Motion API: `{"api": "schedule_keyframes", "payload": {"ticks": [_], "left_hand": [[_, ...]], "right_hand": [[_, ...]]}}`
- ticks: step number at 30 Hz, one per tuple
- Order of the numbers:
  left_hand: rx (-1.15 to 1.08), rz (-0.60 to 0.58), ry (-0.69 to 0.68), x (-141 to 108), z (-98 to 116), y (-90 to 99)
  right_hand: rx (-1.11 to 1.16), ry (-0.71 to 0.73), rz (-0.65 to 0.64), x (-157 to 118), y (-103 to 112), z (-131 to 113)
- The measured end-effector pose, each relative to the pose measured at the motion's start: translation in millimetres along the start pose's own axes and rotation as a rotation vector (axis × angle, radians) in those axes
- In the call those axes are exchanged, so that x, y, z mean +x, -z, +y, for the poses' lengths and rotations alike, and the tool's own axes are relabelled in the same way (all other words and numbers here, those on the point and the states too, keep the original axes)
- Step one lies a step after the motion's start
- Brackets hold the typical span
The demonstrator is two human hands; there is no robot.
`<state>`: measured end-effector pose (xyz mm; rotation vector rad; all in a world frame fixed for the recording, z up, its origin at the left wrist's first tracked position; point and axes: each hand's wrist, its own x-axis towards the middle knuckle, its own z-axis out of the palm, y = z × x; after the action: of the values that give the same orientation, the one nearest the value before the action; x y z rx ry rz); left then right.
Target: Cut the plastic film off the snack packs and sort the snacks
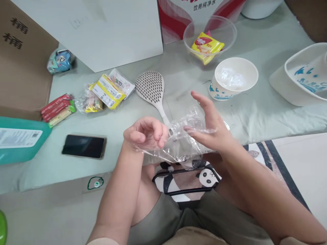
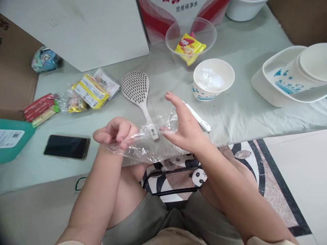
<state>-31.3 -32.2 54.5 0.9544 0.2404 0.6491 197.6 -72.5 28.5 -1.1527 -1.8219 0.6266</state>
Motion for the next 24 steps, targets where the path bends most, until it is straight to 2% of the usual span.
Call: {"api": "schedule_keyframes", "payload": {"ticks": [2, 3, 7, 9, 11, 13, 15, 18, 21, 24], "left_hand": [[-0.010, 0.011, 0.003, 0.4, -0.6, 1.7], [-0.027, 0.068, -0.015, -1.0, 0.5, 4.2], [-0.111, 0.485, -0.124, -9.9, 13.4, 19.6], [-0.067, 0.661, -0.097, -12.3, 20.8, 25.7], [0.002, 0.785, -0.063, -12.1, 24.8, 28.7], [0.028, 0.871, -0.078, -10.2, 24.7, 29.4], [0.016, 0.916, -0.111, -8.5, 22.2, 29.1], [0.004, 0.890, -0.071, -9.8, 19.7, 30.2], [0.029, 0.815, -0.023, -16.1, 20.6, 34.2], [0.098, 0.768, 0.051, -22.6, 20.3, 38.6]], "right_hand": [[0.006, -0.003, -0.005, 0.8, 0.6, 0.8], [0.007, -0.028, -0.005, 1.0, 1.5, 0.4], [0.042, -0.242, -0.035, -1.7, 7.1, -2.7], [0.064, -0.312, -0.065, -4.3, 9.4, -3.1], [0.125, -0.374, -0.072, -6.3, 9.7, -2.7], [0.274, -0.472, -0.024, -6.5, 8.1, -2.2], [0.468, -0.569, 0.082, -4.6, 5.3, -2.0], [0.677, -0.660, 0.258, 0.5, 1.6, -0.4], [0.767, -0.721, 0.368, 5.3, 0.1, 3.7], [0.813, -0.754, 0.426, 7.6, 1.2, 8.7]]}}
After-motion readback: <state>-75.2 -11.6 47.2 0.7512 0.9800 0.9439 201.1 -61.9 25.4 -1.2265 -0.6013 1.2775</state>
